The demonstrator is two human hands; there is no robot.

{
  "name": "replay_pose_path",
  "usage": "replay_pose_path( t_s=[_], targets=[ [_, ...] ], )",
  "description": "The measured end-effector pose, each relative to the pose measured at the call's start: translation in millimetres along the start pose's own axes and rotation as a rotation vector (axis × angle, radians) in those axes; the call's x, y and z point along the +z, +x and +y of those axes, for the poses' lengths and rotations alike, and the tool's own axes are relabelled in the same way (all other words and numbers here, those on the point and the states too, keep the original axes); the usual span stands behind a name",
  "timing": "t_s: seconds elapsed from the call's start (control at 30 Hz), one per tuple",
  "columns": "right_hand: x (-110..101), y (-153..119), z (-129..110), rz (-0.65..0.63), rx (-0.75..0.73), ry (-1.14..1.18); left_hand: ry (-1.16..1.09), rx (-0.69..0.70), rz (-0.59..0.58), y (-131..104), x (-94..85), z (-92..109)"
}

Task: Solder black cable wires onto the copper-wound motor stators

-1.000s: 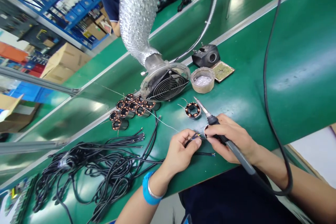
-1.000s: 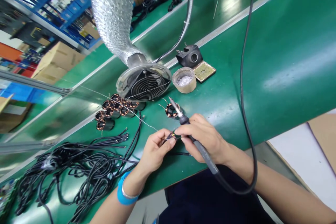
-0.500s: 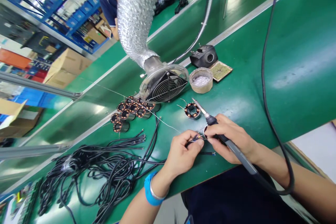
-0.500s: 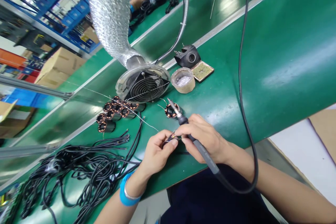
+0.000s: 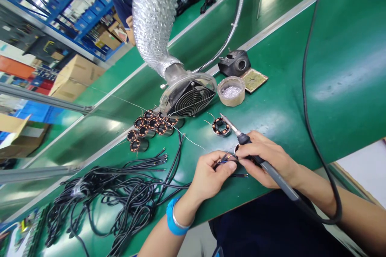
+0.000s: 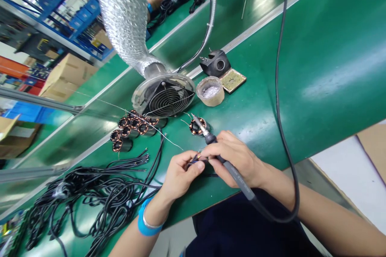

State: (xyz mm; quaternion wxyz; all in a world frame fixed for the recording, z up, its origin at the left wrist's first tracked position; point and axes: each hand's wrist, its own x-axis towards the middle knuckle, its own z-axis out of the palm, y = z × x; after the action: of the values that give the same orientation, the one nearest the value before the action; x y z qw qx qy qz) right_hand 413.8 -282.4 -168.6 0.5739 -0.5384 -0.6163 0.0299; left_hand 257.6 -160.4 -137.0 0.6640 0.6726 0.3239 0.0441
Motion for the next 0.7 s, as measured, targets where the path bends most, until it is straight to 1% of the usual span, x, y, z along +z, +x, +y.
replay_pose_path(
  t_s=[0.1, 0.13, 0.2, 0.37, 0.43, 0.5, 0.63, 0.7],
  targets=[
    [-1, -1, 0, -0.004, 0.005, 0.000, -0.181, -0.082, -0.042, 2, -7.8, -4],
    [-1, -1, 0, -0.003, 0.007, -0.003, -0.216, -0.119, -0.050, 3, -10.1, -6],
    [-1, -1, 0, -0.005, 0.015, -0.005, -0.216, -0.155, -0.031, 4, -12.4, -6],
    [-1, -1, 0, -0.013, 0.006, -0.008, -0.113, -0.102, 0.100, 4, -5.5, 1],
    [-1, -1, -1, -0.024, 0.013, -0.019, -0.098, -0.100, 0.127, 4, -1.1, 5],
    [-1, 0, -1, -0.023, 0.016, -0.029, -0.091, -0.086, 0.131, 3, 2.3, 8],
    [0, 8, -2, 0.035, -0.011, -0.089, -0.086, -0.030, 0.119, 3, 5.0, 10],
    [-1, 12, -3, 0.005, -0.026, -0.106, -0.081, -0.006, 0.114, 3, 5.7, 10]
  ],
)
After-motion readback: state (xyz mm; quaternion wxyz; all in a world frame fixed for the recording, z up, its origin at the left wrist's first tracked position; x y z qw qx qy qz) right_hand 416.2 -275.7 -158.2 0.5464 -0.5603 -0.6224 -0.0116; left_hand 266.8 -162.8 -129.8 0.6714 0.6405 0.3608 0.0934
